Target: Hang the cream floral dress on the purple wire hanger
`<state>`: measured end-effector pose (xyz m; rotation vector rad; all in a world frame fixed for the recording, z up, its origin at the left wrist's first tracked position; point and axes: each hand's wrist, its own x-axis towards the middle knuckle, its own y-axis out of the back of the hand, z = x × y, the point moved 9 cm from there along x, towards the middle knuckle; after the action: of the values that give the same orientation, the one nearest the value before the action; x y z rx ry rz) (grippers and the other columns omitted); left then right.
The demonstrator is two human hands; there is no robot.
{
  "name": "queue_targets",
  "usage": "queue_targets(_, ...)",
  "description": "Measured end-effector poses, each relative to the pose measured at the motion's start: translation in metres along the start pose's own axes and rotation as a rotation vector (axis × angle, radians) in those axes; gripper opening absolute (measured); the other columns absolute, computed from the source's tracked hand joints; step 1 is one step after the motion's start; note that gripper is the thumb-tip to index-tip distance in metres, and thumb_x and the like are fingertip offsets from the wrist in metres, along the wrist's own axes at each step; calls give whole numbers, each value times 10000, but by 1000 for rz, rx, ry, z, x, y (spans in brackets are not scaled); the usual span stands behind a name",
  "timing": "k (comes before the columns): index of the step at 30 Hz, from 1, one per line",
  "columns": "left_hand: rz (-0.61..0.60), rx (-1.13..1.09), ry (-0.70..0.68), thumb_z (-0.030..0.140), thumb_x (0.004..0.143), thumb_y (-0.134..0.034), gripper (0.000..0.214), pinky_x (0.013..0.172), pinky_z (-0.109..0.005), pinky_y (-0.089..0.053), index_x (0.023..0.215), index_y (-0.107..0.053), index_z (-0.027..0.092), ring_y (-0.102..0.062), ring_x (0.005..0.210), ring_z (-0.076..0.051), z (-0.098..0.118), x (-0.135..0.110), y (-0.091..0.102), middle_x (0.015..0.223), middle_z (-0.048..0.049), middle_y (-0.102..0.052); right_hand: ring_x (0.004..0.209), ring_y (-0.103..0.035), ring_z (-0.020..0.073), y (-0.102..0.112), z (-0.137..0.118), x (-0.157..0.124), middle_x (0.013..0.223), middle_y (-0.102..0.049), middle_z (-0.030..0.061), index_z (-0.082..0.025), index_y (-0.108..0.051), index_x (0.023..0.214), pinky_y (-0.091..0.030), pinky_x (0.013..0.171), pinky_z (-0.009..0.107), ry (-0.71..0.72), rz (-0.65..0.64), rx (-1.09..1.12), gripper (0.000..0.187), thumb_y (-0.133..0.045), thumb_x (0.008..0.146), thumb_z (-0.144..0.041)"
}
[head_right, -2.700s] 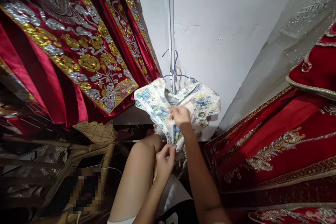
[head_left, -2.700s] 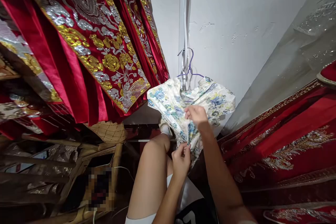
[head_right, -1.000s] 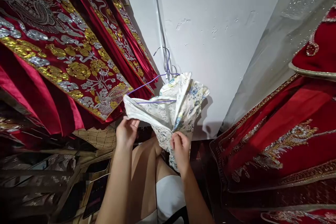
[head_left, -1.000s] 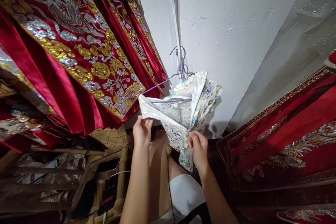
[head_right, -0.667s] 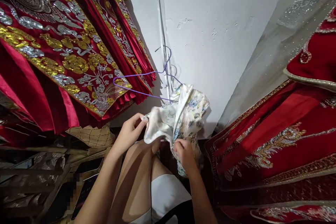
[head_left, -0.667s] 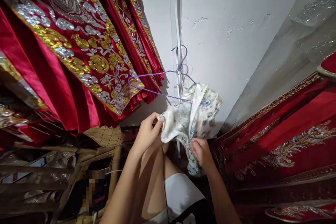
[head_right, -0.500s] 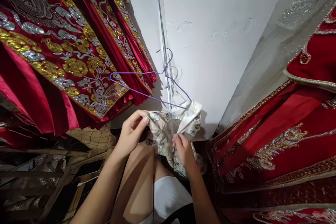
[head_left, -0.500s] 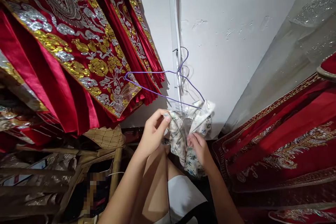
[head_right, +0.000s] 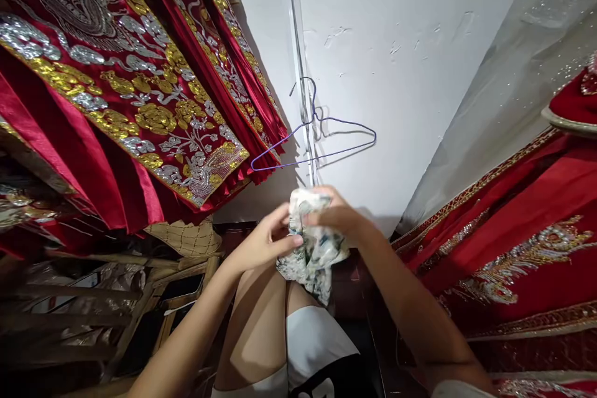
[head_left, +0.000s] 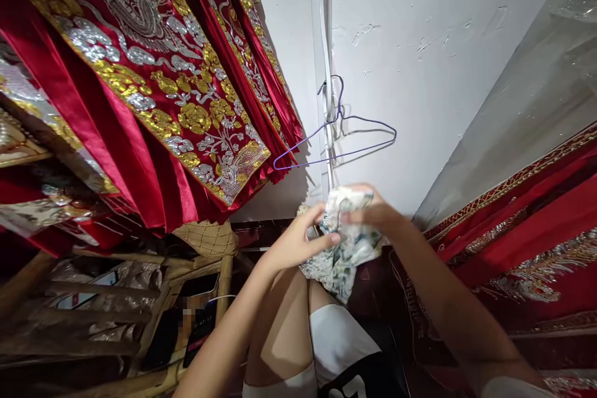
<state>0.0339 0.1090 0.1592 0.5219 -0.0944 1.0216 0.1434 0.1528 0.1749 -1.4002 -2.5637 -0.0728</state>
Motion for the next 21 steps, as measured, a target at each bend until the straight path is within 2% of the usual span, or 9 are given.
queue_targets(3, -127, 220, 148, 442, 939, -627, 303, 881, -331, -520, 1087, -666, 180, -636, 906, -223, -21, -15, -10, 952, -36, -695, 625, -536, 147, 48, -37, 21, 665, -582, -23, -181, -624, 706, -436, 596, 266, 230, 235, -222, 172, -757, 605, -219)
queue_targets(6, -82, 433, 177, 457, 965, -565, 302, 789, -300, -488, 988, -673, 176, -610, 816, -213, -19, -25, 9, 876, -37, -689, 696, -552, 149, 89, -43, 41, 739, -609, -21, -195, -629, 771, -453, 674, 261, 358, 513, -429, 137, -698, 653, -203)
queue_targets(7, -57, 501, 186, 470, 977, -542, 315, 748, -291, -472, 948, -669, 183, -602, 772, -208, -16, -27, 20, 834, -33, -679, 726, -574, 158, 97, -32, 49, 792, -647, -8, -195, -655, 845, -465, 698, 267, 323, 533, -452, 173, -682, 675, -218)
queue_targets(9, -45, 632, 225, 499, 999, -495, 368, 657, -279, -421, 832, -636, 203, -561, 647, -190, -13, -32, 40, 705, -10, -621, 755, -611, 179, 105, 0, 66, 854, -703, 29, -182, -688, 920, -480, 715, 284, 173, 459, -479, 223, -651, 711, -249)
queue_targets(11, -68, 757, 252, 506, 1000, -484, 406, 619, -284, -387, 735, -589, 218, -517, 568, -184, -14, -37, 55, 608, 4, -554, 737, -622, 194, 106, 31, 69, 820, -720, 56, -163, -695, 840, -478, 698, 294, 49, 348, -498, 168, -625, 742, -280)
queue_targets(13, -108, 843, 238, 468, 980, -515, 367, 673, -304, -423, 718, -595, 226, -545, 586, -200, -17, -43, 62, 598, -8, -570, 704, -610, 192, 112, 43, 56, 767, -711, 59, -157, -672, 759, -458, 656, 287, 27, 328, -503, 163, -608, 769, -307)
queue_targets(16, -190, 865, 223, 383, 948, -542, 264, 846, -365, -497, 771, -664, 231, -650, 703, -239, -28, -51, 66, 696, -51, -686, 701, -593, 183, 124, 33, 23, 752, -695, 47, -158, -667, 751, -428, 623, 268, 98, 404, -557, 174, -614, 782, -320)
queue_targets(19, -161, 832, 206, 360, 933, -535, 238, 1024, -428, -505, 934, -728, 221, -716, 1055, -298, -32, -46, 80, 1081, -125, -775, 695, -572, 176, 131, 12, -6, 756, -690, 37, -155, -701, 776, -404, 613, 261, 125, 474, -665, 190, -640, 786, -335)
queue_targets(21, -87, 830, 181, 347, 912, -536, 266, 1126, -461, -463, 1020, -731, 201, -621, 1310, -320, -29, -32, 98, 1331, -161, -702, 669, -553, 169, 133, -1, -19, 730, -675, 29, -156, -716, 783, -389, 596, 259, 118, 525, -705, 208, -635, 803, -347)
